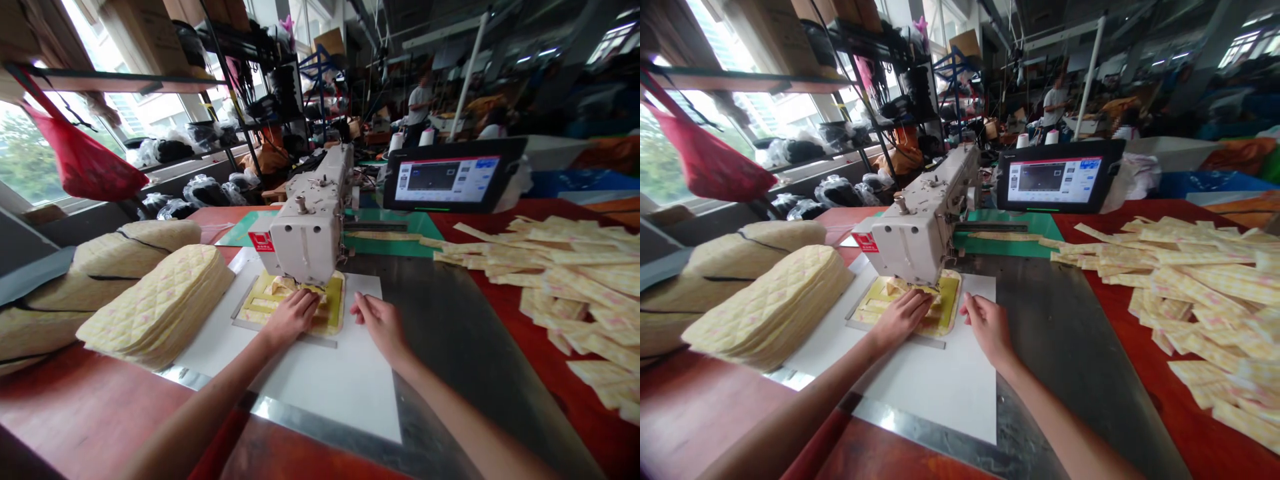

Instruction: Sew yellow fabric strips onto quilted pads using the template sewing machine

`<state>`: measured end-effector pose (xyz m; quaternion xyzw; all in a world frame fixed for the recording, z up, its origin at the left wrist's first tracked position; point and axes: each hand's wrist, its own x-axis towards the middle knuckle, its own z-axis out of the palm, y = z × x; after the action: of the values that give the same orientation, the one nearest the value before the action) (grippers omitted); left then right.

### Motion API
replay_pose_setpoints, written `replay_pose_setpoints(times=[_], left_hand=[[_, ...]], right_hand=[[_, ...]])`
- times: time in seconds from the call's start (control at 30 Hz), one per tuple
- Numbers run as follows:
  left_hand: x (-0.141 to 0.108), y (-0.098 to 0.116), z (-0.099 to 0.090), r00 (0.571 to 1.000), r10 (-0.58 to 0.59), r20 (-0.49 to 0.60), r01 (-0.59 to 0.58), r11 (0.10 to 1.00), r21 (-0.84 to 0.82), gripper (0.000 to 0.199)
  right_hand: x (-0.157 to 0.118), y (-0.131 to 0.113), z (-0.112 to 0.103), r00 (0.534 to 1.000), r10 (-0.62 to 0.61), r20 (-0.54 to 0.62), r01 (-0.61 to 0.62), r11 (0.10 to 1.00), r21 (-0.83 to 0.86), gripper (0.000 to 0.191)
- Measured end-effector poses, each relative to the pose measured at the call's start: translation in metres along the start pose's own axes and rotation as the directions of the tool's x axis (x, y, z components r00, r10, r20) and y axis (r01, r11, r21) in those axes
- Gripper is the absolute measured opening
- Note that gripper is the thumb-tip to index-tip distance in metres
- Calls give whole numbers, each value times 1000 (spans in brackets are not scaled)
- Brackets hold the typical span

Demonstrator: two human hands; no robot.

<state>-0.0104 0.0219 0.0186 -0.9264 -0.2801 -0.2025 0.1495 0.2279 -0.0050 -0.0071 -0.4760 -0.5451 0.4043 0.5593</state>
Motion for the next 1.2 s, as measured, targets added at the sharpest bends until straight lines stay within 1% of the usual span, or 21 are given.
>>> replay_pose_setpoints(times=[0.13, 0.2, 0.33, 0.43, 0.63, 0.8, 0.9, 0.97, 1.07, 1.13, 1.2], left_hand=[[8, 2, 4, 998, 39, 41, -41, 998, 49, 24], [11, 3, 4, 996, 50, 79, -57, 994, 92, 22], [12, 6, -1, 983, 23, 185, -45, 993, 113, 21], [13, 7, -3, 975, 10, 222, -32, 995, 96, 22], [18, 4, -1, 967, 5, 255, -27, 996, 81, 23], [18, 3, 2, 972, -40, 233, 43, 999, -5, 16], [16, 3, 3, 973, -78, 219, 98, 992, -83, 17], [16, 2, 2, 968, -90, 236, 121, 985, -121, 19], [17, -1, 1, 958, -76, 277, 111, 987, -113, 18], [18, -1, 0, 956, -59, 286, 92, 990, -103, 14], [18, -2, 1, 958, -45, 284, 73, 993, -89, 15]], right_hand=[[0, -2, 0, 1000, -14, 10, 14, 1000, -14, 59], [0, -3, 0, 1000, -14, 12, 14, 1000, -21, 58], [0, -2, -1, 1000, -6, 15, 6, 1000, -16, 56], [0, -2, -1, 1000, 2, 23, -2, 1000, -21, 56], [-1, -2, -1, 1000, 15, 28, -14, 1000, -27, 55], [-1, -3, -1, 1000, 1, 29, 0, 999, -49, 56], [-1, -3, -1, 1000, -1, 29, 3, 999, -47, 57], [-1, -1, 0, 999, 2, 32, 0, 999, -42, 57], [-1, 1, 0, 999, 6, 36, -4, 999, -45, 57], [-1, 1, 0, 999, 4, 37, -2, 999, -52, 57], [-1, 1, 0, 999, -3, 38, 6, 998, -58, 57]])
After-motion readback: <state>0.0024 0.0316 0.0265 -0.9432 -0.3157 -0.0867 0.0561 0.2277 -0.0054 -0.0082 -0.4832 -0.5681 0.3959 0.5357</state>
